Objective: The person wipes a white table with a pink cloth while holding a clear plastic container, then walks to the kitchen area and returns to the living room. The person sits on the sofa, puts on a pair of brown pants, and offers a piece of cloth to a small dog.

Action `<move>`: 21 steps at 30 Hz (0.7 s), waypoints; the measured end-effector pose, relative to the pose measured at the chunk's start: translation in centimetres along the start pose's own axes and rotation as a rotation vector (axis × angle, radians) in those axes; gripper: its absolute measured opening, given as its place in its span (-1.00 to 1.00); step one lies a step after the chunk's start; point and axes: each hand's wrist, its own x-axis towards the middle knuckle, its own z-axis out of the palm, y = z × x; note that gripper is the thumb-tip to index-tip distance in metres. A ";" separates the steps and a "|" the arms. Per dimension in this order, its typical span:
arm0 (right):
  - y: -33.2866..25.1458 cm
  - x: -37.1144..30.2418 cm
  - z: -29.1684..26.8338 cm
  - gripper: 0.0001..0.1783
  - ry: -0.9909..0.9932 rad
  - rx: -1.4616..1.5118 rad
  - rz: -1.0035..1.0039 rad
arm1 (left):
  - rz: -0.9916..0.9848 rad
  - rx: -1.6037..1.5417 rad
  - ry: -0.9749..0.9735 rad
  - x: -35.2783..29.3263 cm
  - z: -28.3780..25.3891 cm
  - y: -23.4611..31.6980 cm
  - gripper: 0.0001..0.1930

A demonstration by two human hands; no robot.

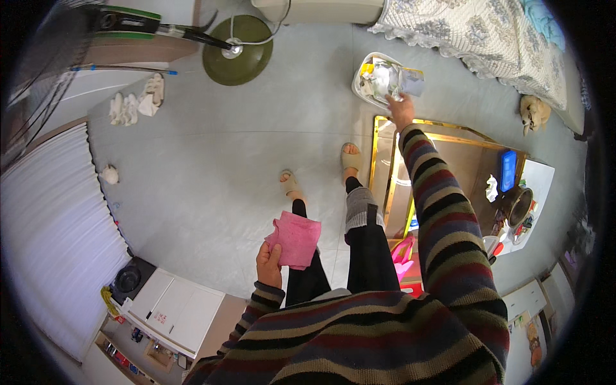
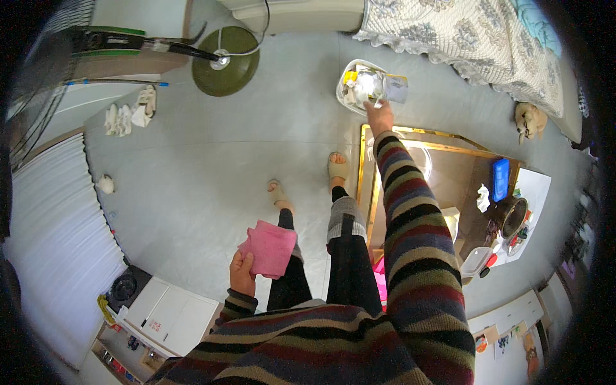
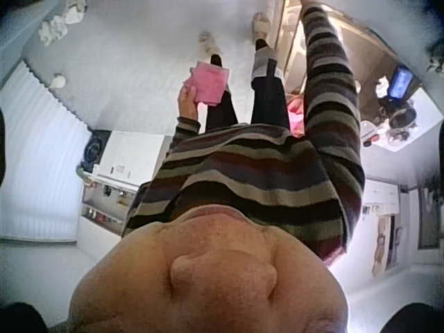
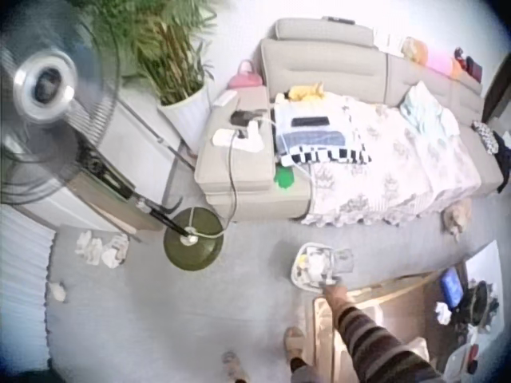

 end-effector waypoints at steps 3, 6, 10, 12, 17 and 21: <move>0.1 3.7 -0.1 -0.06 0.237 -0.211 -0.134 | 0.021 0.048 0.062 3.8 1.5 -0.1 -0.71; -0.4 6.6 -0.9 0.00 0.415 -0.470 0.043 | -0.022 0.067 0.123 6.4 2.0 0.0 -0.73; 3.0 12.1 -2.0 -0.18 0.143 -0.200 -0.039 | -0.062 0.044 0.126 9.5 1.5 -1.9 -0.73; 2.7 12.2 0.3 -0.52 0.101 -0.545 -0.236 | -0.107 0.044 0.139 10.6 1.4 -2.5 -0.73; 2.2 10.6 9.1 -0.58 -0.317 -0.557 -0.638 | -0.155 0.048 0.165 11.6 1.4 -3.7 -0.75; 9.3 17.9 12.3 -0.48 -0.421 -0.759 -0.628 | -0.224 0.091 0.133 13.9 0.3 -4.9 -0.68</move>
